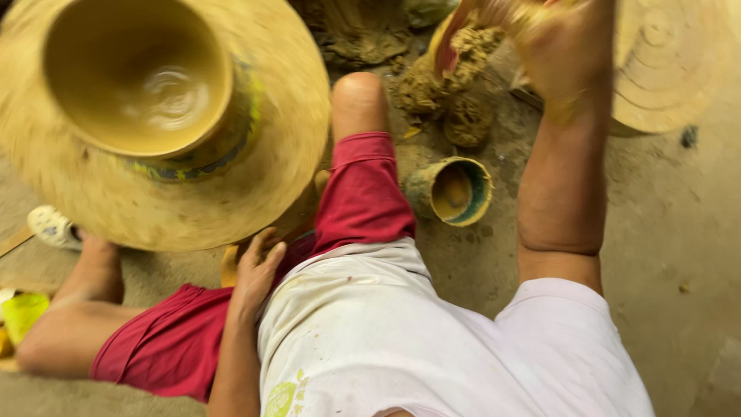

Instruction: The person throws a mass of clay onto a pottery wheel and centers it by hand. They open the clay with their thumbs, widen the form, and smooth the interior using a rib tool while the wheel spins.

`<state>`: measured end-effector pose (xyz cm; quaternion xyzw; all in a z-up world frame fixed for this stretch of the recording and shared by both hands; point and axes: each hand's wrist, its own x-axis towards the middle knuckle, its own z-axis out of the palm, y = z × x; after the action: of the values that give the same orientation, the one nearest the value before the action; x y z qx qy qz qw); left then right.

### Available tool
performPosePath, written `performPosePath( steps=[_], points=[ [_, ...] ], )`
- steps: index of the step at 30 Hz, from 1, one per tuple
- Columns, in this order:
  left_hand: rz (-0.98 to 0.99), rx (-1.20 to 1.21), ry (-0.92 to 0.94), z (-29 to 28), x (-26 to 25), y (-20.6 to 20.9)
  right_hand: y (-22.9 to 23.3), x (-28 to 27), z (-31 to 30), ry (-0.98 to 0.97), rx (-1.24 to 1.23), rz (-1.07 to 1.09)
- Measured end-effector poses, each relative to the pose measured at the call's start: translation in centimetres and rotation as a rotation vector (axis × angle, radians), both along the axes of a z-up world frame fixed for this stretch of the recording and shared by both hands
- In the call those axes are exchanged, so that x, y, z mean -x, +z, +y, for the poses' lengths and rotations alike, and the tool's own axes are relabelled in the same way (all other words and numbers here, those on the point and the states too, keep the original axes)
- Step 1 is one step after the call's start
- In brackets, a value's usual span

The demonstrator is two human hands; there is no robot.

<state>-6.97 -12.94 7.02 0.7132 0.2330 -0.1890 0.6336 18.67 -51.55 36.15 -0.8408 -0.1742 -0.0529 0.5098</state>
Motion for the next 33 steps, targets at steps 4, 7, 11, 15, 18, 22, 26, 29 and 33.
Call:
performPosePath(
  steps=[4,7,11,15,18,22,26,29,33],
  points=[
    [-0.009,0.005,0.006,0.9,0.7,-0.6,-5.3,3.3,-3.2,-0.073,0.201,0.125],
    [-0.014,0.006,-0.005,1.0,0.6,-0.5,-14.0,4.1,-6.4,-0.098,0.463,0.432],
    [-0.015,-0.012,-0.024,0.6,0.5,0.5,-30.7,5.5,-9.5,-0.011,0.665,0.752],
    [0.021,-0.048,-0.042,-0.3,0.2,0.7,-43.8,6.6,-11.3,0.02,0.536,0.66],
    [-0.026,-0.021,-0.019,-0.5,0.4,0.8,-45.1,3.8,-10.9,-0.077,0.574,0.651],
    [-0.029,-0.039,0.006,-0.5,0.5,1.1,-40.5,-3.4,-10.4,-0.369,0.766,0.473],
    [-0.027,-0.054,-0.015,-1.0,0.4,0.9,-28.8,-8.2,-3.7,-0.441,0.533,-0.27],
    [-0.012,-0.066,-0.051,-1.5,0.3,0.9,-24.9,-8.2,6.2,-0.122,0.404,-0.387],
    [-0.021,-0.058,-0.058,-1.9,0.2,1.5,-28.6,-7.4,21.1,0.372,0.484,0.334]
  ],
)
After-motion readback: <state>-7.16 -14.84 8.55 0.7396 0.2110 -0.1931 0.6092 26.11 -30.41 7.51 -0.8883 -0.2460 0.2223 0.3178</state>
